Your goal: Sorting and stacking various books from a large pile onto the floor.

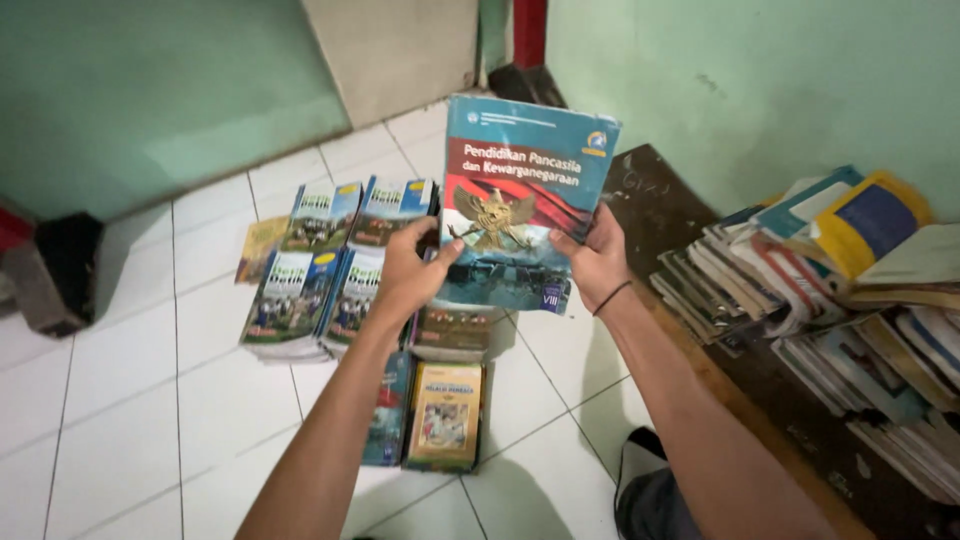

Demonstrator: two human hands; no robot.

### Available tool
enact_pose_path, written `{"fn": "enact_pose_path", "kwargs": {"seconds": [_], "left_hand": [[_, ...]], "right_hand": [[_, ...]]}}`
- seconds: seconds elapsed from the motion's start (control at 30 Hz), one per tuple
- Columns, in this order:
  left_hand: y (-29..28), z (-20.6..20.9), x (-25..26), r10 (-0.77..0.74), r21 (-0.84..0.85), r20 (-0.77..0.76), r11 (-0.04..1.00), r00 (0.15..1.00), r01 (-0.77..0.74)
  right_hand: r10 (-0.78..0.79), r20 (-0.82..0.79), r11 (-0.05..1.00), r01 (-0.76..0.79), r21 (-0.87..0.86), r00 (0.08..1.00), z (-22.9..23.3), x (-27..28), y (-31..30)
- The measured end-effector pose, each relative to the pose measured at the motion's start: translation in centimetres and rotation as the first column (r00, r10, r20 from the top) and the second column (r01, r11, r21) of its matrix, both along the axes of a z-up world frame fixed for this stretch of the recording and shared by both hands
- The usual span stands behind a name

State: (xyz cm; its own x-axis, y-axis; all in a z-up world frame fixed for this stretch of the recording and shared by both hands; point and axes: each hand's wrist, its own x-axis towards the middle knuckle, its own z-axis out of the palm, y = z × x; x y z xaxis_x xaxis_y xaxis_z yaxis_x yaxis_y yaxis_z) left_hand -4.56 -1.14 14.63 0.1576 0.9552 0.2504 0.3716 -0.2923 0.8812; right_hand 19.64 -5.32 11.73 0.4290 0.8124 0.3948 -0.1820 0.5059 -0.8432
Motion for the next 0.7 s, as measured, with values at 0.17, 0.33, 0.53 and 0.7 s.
{"fn": "enact_pose_path", "kwargs": {"seconds": [0.17,0.33,0.53,0.7], "left_hand": [[-0.1,-2.1,-3.4,0.062,-0.014,0.040,0.998,0.997,-0.061],[1.4,-6.1,-7.7,0.167,0.006,0.013,0.986,0.986,-0.167],[0.0,-10.6,-12.4,0.333,-0.134,-0.085,0.930,0.939,-0.342],[-0.1,-15.6,-16.7,0.363,-0.212,-0.163,0.895,0.917,-0.392]], "right_hand": [[0.028,0.024,0.998,-0.027,-0.051,0.999,-1.0,-3.6,0.9],[0.083,0.019,0.979,-0.078,-0.187,0.996,-2.4,-7.7,1.3],[0.171,0.124,0.926,-0.116,-0.360,0.977,-4.1,-12.9,1.8],[0.241,0.155,0.862,-0.138,-0.489,0.958,-11.1,-16.0,4.0]]}}
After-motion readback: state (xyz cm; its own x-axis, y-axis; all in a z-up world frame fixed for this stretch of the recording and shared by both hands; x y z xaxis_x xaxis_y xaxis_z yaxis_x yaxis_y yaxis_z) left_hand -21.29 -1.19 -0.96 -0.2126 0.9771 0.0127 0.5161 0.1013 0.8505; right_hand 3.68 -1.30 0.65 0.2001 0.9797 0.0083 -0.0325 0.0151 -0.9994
